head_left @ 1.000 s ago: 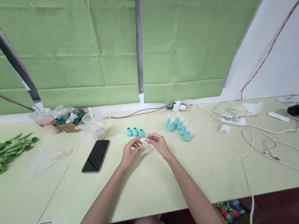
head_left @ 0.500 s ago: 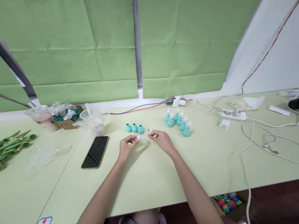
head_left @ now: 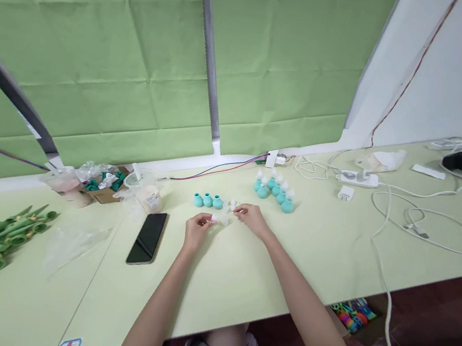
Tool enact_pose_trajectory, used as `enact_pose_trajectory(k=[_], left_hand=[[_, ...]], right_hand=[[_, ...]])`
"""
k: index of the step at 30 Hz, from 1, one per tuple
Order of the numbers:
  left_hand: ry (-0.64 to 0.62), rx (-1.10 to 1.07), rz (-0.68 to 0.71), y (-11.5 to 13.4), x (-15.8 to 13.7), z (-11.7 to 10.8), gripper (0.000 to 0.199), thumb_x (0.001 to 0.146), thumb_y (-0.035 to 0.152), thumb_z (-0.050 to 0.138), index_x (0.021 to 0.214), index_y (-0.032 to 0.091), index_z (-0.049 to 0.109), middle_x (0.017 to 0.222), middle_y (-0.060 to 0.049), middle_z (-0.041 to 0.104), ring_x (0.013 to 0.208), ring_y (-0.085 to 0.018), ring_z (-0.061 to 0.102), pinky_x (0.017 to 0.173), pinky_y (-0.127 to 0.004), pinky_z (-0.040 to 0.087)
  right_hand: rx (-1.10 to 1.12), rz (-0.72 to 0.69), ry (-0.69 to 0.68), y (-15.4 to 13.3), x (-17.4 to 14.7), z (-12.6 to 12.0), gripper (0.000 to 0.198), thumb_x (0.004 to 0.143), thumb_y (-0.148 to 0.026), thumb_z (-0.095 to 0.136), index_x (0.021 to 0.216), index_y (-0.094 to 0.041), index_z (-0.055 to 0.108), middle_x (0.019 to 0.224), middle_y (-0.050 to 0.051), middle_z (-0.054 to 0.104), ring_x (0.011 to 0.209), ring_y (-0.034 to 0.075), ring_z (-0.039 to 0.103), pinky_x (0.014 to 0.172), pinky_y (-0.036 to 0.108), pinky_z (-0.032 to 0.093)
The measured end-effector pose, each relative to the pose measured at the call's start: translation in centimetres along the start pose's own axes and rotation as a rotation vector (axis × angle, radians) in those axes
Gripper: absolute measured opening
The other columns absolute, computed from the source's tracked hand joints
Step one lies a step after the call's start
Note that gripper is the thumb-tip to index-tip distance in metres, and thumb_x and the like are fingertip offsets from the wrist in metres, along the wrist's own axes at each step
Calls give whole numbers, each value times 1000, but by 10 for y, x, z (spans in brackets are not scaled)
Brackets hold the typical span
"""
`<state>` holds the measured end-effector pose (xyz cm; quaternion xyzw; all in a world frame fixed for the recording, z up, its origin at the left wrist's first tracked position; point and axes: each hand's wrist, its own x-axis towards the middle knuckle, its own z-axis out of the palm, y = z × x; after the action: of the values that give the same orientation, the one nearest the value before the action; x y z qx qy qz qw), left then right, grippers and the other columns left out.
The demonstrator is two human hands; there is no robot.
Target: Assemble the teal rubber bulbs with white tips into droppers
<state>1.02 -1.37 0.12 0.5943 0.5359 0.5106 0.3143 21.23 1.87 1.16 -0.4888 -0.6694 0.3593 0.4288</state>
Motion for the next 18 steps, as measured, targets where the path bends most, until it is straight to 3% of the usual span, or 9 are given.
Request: enact_pose_trajectory(k=[2,6,9,14,18], left_hand=[[-15,19,17,3,-2,0,25,63,33,68,79,13,69,73,-3,67,56,-10,48,56,-24,39],[-45,58,44,11,-7,3,22,65,31,66,79,14,69,74,-3,67,58,-10,48,60,-25,39],[-50,62,65,16,-10,4,22,67,31,64,81,14,69,75,-4,67,60,-11,49,62,-25,40],[-33,46,81,20,-12,5,22,67,33,65,80,15,69,76,-4,67,63,-12,52,64,-26,41],[-18,52,74,20,-13,6,23,68,34,64,80,15,69,76,-4,68,66,-13,54,67,-27,41]], right_hand=[[200,54,-29,-9,-1,4,16,70,-29,63,78,-16,67,70,3,65,54,12,56,49,22,39],[397,-36,-61,-21,-6,16,24,64,-37,68,75,-16,67,76,3,66,54,11,55,53,24,41],[401,-71,-71,-24,-10,23,25,63,-39,70,73,-16,67,72,3,66,55,11,53,57,25,42],[243,-152,49,-26,-12,28,20,63,-38,69,67,-19,66,74,2,64,66,13,51,60,25,38],[381,-78,-1,-24,-11,33,23,63,-40,68,66,-18,63,70,1,62,65,12,51,63,25,39]])
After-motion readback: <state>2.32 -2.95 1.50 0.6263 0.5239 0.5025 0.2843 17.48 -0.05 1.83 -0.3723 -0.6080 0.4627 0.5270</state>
